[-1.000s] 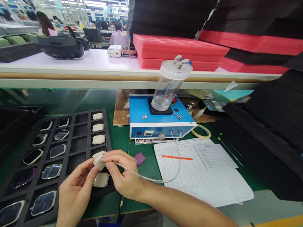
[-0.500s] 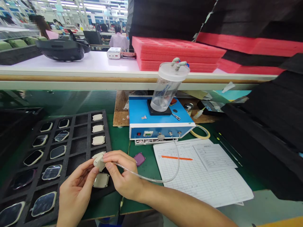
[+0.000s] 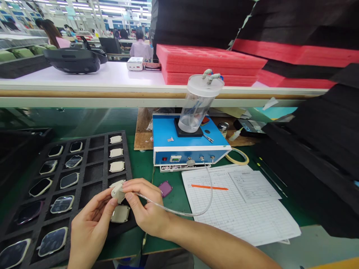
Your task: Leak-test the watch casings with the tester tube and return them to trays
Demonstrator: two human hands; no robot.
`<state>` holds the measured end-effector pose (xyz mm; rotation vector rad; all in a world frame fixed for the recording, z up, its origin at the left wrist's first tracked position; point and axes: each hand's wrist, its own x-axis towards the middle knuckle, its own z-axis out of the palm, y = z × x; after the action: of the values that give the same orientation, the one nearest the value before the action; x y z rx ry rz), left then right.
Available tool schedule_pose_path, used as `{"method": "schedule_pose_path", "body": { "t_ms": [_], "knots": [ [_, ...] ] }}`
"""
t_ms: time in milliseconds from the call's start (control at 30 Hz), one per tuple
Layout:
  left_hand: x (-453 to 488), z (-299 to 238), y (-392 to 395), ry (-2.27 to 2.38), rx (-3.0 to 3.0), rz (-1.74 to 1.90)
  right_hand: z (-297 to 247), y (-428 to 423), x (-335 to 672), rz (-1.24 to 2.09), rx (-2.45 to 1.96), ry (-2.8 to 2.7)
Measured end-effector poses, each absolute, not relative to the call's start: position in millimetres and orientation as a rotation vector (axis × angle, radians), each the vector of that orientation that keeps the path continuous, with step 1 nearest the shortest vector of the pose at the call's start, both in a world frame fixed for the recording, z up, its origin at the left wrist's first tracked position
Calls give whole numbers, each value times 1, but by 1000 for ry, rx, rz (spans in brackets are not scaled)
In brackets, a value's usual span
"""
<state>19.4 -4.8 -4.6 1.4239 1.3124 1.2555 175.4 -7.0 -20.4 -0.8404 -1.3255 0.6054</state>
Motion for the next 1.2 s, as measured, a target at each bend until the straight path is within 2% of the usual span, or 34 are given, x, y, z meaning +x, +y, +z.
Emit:
{"method": "schedule_pose_path", "body": {
  "t_ms": [1200],
  "knots": [
    [21,-4,-9,1268,1480,1285,-18,-12,178,629,-831,-1353]
  ]
}}
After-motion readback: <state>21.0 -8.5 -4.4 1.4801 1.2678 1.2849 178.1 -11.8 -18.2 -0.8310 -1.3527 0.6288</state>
